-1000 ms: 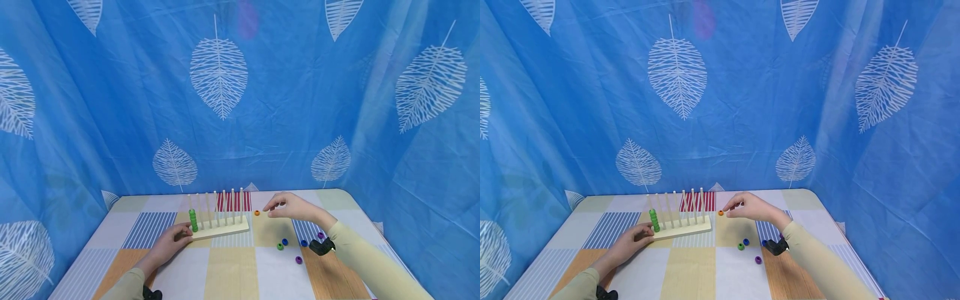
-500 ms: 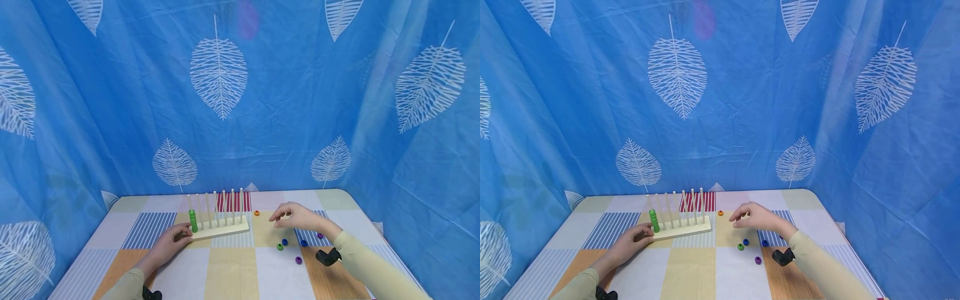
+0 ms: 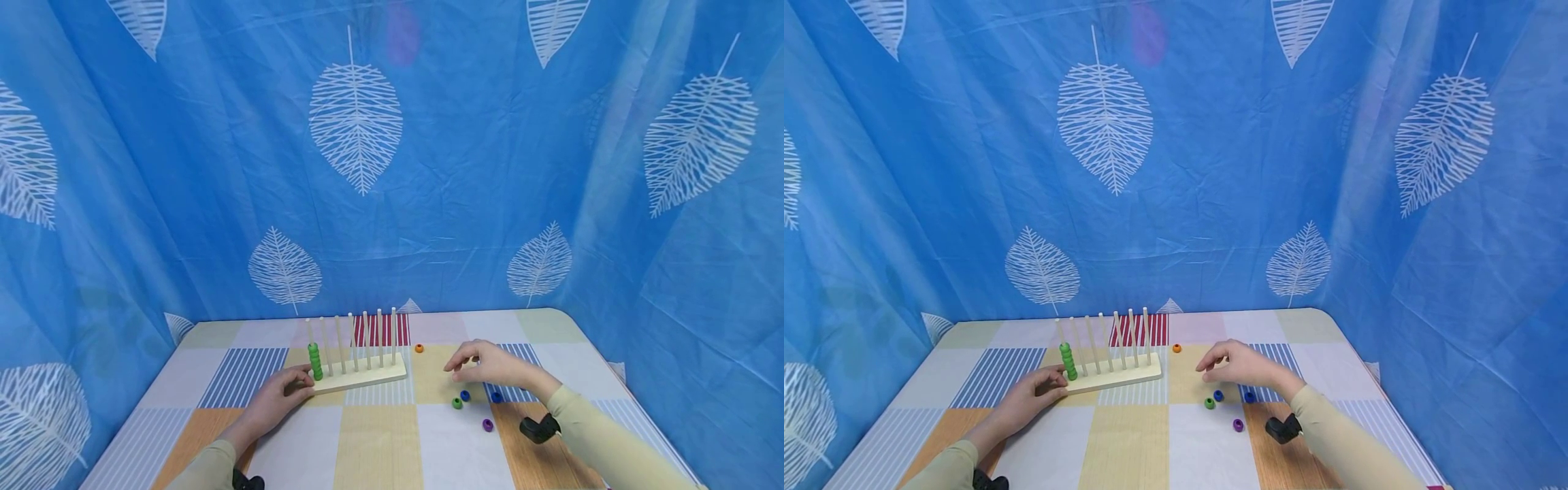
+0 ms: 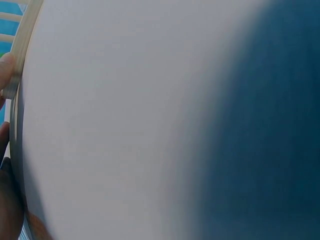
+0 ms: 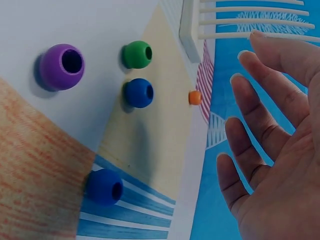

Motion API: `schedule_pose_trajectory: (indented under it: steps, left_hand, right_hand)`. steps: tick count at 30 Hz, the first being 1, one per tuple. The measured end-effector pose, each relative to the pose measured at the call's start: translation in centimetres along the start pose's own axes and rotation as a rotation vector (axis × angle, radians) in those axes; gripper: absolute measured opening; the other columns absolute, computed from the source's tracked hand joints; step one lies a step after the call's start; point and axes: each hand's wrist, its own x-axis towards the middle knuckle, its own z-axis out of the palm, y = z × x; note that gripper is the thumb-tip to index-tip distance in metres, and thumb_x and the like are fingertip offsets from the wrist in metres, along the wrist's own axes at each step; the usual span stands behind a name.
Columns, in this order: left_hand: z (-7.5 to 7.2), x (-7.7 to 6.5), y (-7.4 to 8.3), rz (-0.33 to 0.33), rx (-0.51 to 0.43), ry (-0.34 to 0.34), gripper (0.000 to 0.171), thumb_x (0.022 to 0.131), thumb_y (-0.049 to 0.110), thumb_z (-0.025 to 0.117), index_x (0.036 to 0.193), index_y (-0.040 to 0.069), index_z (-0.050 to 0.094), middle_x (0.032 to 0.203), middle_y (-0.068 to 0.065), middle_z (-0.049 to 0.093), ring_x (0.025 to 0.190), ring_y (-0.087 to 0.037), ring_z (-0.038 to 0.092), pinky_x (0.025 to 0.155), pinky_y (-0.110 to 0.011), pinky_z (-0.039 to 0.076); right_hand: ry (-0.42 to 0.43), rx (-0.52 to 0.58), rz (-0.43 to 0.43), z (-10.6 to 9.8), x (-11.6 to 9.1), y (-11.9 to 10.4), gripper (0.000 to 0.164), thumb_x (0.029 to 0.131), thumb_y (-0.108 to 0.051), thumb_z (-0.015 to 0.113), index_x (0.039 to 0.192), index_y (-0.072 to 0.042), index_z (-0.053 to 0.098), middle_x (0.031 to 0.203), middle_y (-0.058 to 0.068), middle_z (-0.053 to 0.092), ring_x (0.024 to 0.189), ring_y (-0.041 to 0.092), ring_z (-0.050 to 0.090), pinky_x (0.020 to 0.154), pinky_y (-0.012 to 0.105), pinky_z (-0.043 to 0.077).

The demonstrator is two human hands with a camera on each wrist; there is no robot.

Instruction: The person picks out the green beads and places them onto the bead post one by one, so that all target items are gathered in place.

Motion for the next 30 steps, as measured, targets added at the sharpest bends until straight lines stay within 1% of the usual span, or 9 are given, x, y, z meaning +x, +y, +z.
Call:
schedule_pose_trajectory:
  steps: [6, 12, 15, 19, 24, 27, 30]
  left_hand:
    - [0.0, 0.0, 0.2, -0.005, -0.008, -0.004, 0.006, 0.095, 0.020, 0.075, 0.095, 0.021, 0.069, 0.145, -0.015, 0.058, 0.139, -0.041, 0.047, 0.116, -0.061, 0.032]
    - [-0.1, -0.1, 0.1, -0.010, -0.012, -0.004, 0.007, 0.095, 0.019, 0.075, 0.095, 0.021, 0.069, 0.145, -0.015, 0.057, 0.139, -0.041, 0.046, 0.116, -0.061, 0.033]
    - [-0.1, 0.0, 0.0, -0.018, -0.008, -0.007, 0.007, 0.095, 0.019, 0.075, 0.095, 0.022, 0.069, 0.146, -0.015, 0.057, 0.139, -0.041, 0.046, 0.116, -0.061, 0.033]
    - [-0.1, 0.1, 0.0, -0.022, -0.012, -0.009, 0.008, 0.095, 0.019, 0.075, 0.095, 0.023, 0.069, 0.146, -0.014, 0.056, 0.140, -0.041, 0.045, 0.116, -0.061, 0.032]
    - [0.0, 0.1, 0.0, -0.024, -0.010, -0.008, 0.008, 0.095, 0.019, 0.076, 0.095, 0.023, 0.069, 0.146, -0.014, 0.057, 0.140, -0.041, 0.045, 0.116, -0.061, 0.032]
    - [0.0, 0.2, -0.1, -0.026, -0.003, -0.007, 0.008, 0.095, 0.020, 0.075, 0.096, 0.023, 0.069, 0.146, -0.014, 0.056, 0.140, -0.041, 0.045, 0.116, -0.062, 0.032]
    - [-0.1, 0.2, -0.2, -0.022, -0.002, -0.007, 0.008, 0.095, 0.019, 0.075, 0.096, 0.023, 0.069, 0.146, -0.014, 0.056, 0.140, -0.041, 0.045, 0.116, -0.062, 0.032]
  right_hand:
    - [-0.001, -0.004, 0.011, 0.3, -0.3, 0.5, 0.018, 0.098, -0.022, 0.070, 0.112, -0.014, 0.077, 0.109, 0.004, 0.070, 0.102, 0.020, 0.059, 0.089, 0.045, 0.046]
    - [0.005, -0.012, 0.036, 0.8, -0.5, 1.5, 0.017, 0.096, -0.025, 0.073, 0.110, -0.018, 0.078, 0.107, -0.005, 0.068, 0.103, 0.021, 0.059, 0.090, 0.046, 0.046]
    - [-0.004, -0.004, 0.043, 1.0, -0.6, 2.0, 0.017, 0.094, -0.025, 0.075, 0.109, -0.019, 0.078, 0.107, -0.007, 0.067, 0.105, 0.023, 0.059, 0.089, 0.045, 0.048]
    - [-0.023, 0.019, 0.023, 1.3, -0.7, 2.5, 0.019, 0.092, -0.024, 0.077, 0.110, -0.018, 0.078, 0.109, -0.006, 0.068, 0.106, 0.025, 0.060, 0.089, 0.042, 0.049]
    - [-0.040, 0.027, 0.012, 1.5, -0.8, 2.8, 0.021, 0.089, -0.022, 0.081, 0.109, -0.018, 0.078, 0.108, -0.004, 0.068, 0.102, 0.026, 0.059, 0.084, 0.037, 0.049]
    - [-0.048, 0.026, 0.013, 1.7, -0.9, 3.1, 0.022, 0.086, -0.020, 0.083, 0.108, -0.019, 0.079, 0.107, -0.005, 0.068, 0.103, 0.025, 0.057, 0.086, 0.037, 0.048]
    - [-0.052, 0.015, 0.011, 1.8, -0.9, 3.5, 0.023, 0.085, -0.022, 0.085, 0.107, -0.022, 0.079, 0.106, -0.007, 0.067, 0.105, 0.022, 0.057, 0.090, 0.039, 0.046]
